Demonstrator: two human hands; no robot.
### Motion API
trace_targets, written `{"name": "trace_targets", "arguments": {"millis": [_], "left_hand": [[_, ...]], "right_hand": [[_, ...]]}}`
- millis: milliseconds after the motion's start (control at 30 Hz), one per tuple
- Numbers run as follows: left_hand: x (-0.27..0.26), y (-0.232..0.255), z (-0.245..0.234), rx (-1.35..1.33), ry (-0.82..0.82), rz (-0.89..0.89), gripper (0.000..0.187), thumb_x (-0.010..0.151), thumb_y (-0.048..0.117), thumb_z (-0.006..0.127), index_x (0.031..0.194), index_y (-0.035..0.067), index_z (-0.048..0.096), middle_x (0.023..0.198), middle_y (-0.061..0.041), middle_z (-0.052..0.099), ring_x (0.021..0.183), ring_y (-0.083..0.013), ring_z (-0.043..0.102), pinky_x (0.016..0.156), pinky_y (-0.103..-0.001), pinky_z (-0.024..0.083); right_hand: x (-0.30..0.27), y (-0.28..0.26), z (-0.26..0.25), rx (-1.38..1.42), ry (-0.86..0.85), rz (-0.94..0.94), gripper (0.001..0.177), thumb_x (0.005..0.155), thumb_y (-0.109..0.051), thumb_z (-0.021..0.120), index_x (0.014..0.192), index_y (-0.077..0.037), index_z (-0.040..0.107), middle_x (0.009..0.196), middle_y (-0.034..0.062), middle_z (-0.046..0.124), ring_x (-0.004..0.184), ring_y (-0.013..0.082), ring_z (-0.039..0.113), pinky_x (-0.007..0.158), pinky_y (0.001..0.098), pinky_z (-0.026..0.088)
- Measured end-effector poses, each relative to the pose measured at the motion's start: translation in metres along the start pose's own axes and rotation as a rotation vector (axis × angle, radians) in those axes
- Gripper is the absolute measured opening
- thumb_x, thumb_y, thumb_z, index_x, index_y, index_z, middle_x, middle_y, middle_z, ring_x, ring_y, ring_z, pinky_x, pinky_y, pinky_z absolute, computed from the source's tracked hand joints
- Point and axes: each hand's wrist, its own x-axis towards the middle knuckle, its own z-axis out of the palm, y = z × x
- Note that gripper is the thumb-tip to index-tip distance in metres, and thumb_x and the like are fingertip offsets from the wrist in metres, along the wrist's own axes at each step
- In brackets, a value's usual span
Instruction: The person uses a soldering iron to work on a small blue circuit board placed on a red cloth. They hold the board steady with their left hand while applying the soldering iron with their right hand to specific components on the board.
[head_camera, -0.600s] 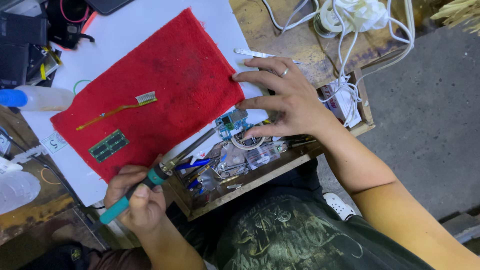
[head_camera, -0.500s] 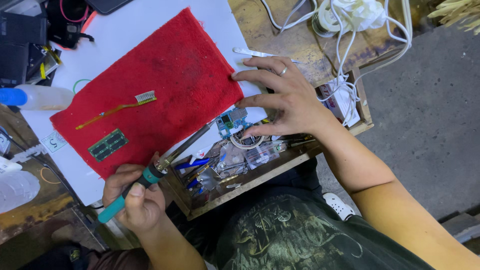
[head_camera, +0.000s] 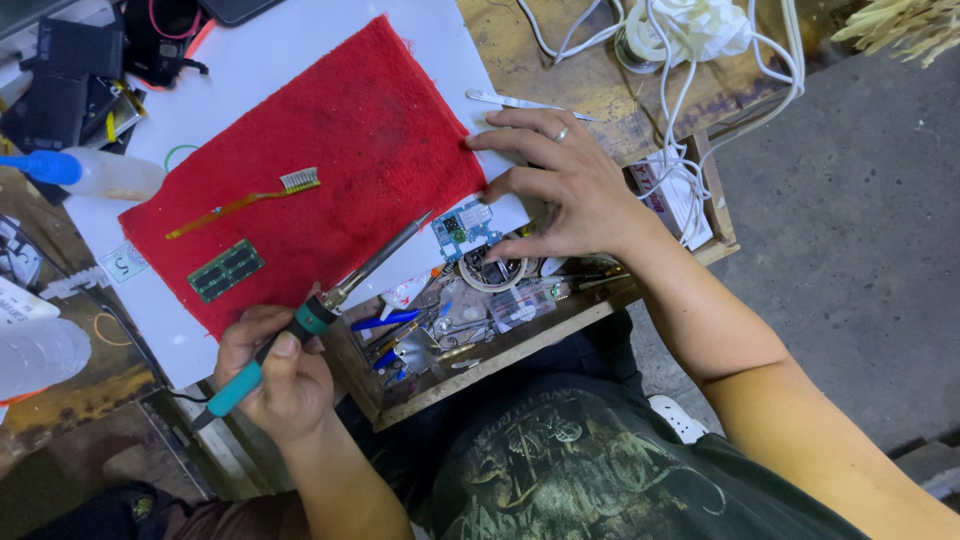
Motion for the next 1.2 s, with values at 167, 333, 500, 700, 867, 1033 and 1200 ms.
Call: {"name": "trace_targets", "arguments": {"millis": [167,333,500,700,867,1033,1200], "left_hand": [[0.000,0.002,0.003,-0.016,-0.010,-0.008,0.022,0.095,0.011,0.067,0.109,-0.006,0.062,0.089,-0.015,0.062,0.067,-0.0166,0.058,0.060,-0.024,0.047],[0.000,0.004,0.004,-0.055,-0.014,-0.021,0.020,0.095,0.008,0.067,0.109,-0.006,0.063,0.090,-0.015,0.063,0.069,-0.0163,0.060,0.063,-0.024,0.049],[0.001,0.009,0.003,-0.037,-0.021,-0.061,0.018,0.094,0.003,0.066,0.110,-0.006,0.064,0.096,-0.016,0.065,0.072,-0.0165,0.061,0.066,-0.024,0.051],[0.004,0.011,0.003,-0.075,0.007,-0.081,0.018,0.095,0.001,0.066,0.112,-0.006,0.064,0.096,-0.016,0.065,0.073,-0.0169,0.061,0.064,-0.023,0.049],[0.012,0.012,0.001,-0.010,-0.025,-0.075,0.018,0.093,0.002,0.068,0.108,-0.007,0.064,0.095,-0.016,0.064,0.070,-0.0166,0.060,0.060,-0.023,0.049],[0.021,0.019,0.002,0.032,-0.069,-0.104,0.016,0.094,0.003,0.066,0.100,-0.012,0.062,0.088,-0.019,0.064,0.062,-0.0160,0.058,0.066,-0.026,0.053],[0.025,0.027,0.007,0.005,-0.106,-0.149,0.018,0.096,0.003,0.067,0.099,-0.013,0.060,0.088,-0.020,0.061,0.062,-0.0150,0.058,0.088,-0.041,0.064]], "right_hand": [[-0.003,0.001,-0.003,0.031,-0.008,-0.021,0.044,0.075,-0.045,0.092,0.102,-0.015,0.075,0.147,0.0063,0.059,0.143,0.0336,0.049,0.116,0.0500,0.039],[-0.001,0.000,-0.008,0.081,-0.038,-0.061,0.038,0.078,-0.038,0.090,0.105,-0.014,0.078,0.147,0.0089,0.058,0.144,0.0360,0.047,0.118,0.0515,0.037],[-0.002,-0.003,-0.011,0.101,-0.071,-0.059,0.033,0.082,-0.031,0.087,0.111,-0.017,0.079,0.150,0.0112,0.055,0.147,0.0372,0.043,0.121,0.0538,0.034],[-0.013,-0.019,0.000,0.009,0.002,0.058,0.062,0.086,-0.054,0.080,0.130,-0.012,0.070,0.153,0.0116,0.054,0.150,0.0373,0.042,0.124,0.0538,0.031],[-0.019,-0.035,0.033,-0.108,0.091,0.148,0.081,0.077,-0.073,0.080,0.126,-0.009,0.065,0.152,0.0171,0.049,0.146,0.0405,0.037,0.120,0.0603,0.018],[-0.021,-0.031,0.045,-0.095,0.079,0.203,0.068,0.082,-0.064,0.082,0.124,-0.012,0.067,0.155,0.0160,0.048,0.149,0.0391,0.036,0.123,0.0589,0.018],[-0.021,-0.027,0.034,0.003,-0.023,0.192,0.060,0.084,-0.057,0.080,0.129,-0.018,0.071,0.159,0.0185,0.045,0.151,0.0421,0.033,0.123,0.0567,0.020]]}}
